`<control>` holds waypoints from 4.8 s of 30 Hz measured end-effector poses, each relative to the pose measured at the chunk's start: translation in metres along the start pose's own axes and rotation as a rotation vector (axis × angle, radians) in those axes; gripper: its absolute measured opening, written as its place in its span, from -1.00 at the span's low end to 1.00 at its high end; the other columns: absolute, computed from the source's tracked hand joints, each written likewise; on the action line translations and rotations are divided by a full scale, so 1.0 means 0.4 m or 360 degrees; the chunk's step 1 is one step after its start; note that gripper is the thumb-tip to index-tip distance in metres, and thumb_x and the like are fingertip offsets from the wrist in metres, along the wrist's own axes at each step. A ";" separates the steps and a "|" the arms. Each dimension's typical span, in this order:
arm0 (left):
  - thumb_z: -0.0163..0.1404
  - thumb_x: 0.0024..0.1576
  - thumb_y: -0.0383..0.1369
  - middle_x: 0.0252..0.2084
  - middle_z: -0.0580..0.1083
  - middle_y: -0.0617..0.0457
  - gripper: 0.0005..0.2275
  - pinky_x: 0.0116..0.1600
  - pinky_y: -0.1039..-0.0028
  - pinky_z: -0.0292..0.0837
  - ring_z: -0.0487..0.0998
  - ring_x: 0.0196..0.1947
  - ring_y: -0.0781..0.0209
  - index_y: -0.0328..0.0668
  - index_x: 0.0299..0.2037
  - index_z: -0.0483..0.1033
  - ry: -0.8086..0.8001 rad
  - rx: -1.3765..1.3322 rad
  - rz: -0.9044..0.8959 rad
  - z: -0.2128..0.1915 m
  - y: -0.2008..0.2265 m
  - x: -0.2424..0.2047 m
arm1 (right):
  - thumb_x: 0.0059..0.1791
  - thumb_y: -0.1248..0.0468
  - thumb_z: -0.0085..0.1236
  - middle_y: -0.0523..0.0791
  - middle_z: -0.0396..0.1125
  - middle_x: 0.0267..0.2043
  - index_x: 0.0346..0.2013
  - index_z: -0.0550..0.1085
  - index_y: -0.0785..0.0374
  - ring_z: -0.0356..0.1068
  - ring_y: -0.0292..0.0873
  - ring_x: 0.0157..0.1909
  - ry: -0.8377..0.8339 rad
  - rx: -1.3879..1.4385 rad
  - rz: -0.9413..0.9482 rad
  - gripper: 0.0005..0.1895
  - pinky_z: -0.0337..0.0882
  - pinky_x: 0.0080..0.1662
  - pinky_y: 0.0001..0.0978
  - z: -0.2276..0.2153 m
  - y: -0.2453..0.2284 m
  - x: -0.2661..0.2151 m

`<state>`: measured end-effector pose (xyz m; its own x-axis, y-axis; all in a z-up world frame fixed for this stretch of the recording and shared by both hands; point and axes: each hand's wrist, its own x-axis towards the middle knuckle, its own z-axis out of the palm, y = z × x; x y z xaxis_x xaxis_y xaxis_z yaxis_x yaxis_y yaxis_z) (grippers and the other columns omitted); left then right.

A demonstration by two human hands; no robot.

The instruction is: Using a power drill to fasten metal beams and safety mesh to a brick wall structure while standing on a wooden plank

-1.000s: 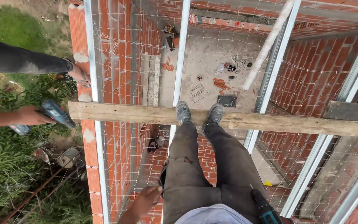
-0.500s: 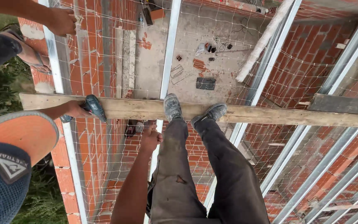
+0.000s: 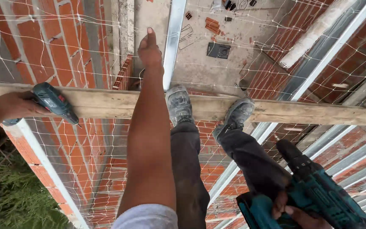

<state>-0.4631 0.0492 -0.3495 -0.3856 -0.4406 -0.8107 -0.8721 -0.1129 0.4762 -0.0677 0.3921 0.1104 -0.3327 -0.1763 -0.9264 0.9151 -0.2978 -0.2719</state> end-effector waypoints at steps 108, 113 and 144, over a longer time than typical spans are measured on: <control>0.24 0.14 -0.35 -0.28 0.56 0.15 -0.89 -0.17 0.33 0.62 0.67 -0.24 0.07 -0.03 -0.16 0.67 -0.0521 0.0827 0.1655 0.039 -0.155 0.122 | -0.15 0.13 0.43 0.15 0.34 0.27 0.30 0.41 0.25 0.29 0.31 0.29 0.0252 -0.0923 -0.0927 -0.25 0.29 0.31 0.39 -0.002 -0.165 1.268; 0.29 0.11 -0.35 -0.28 0.56 0.14 -0.87 -0.23 0.31 0.62 0.68 -0.27 0.03 -0.05 -0.17 0.67 -0.0491 0.0843 0.1732 0.055 -0.192 0.144 | -0.19 0.04 0.49 0.17 0.31 0.30 0.33 0.36 0.25 0.26 0.33 0.32 0.0411 -0.0872 -0.0755 -0.13 0.22 0.34 0.43 -0.007 -0.144 1.249; 0.13 0.23 -0.11 -0.25 0.51 0.24 -0.85 -0.28 0.20 0.60 0.66 -0.32 0.07 0.12 -0.16 0.57 -0.0333 0.1190 0.1789 -0.003 -0.196 0.090 | -0.09 0.17 0.39 0.21 0.33 0.25 0.31 0.36 0.29 0.29 0.39 0.26 0.0233 -0.0909 -0.0727 -0.28 0.34 0.25 0.49 -0.045 -0.130 1.230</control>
<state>-0.4082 0.0413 -0.4155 -0.9680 0.1750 -0.1799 0.0115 0.7470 0.6647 -0.2750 0.3378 -0.3357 -0.7109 -0.0134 -0.7032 0.6823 0.2296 -0.6941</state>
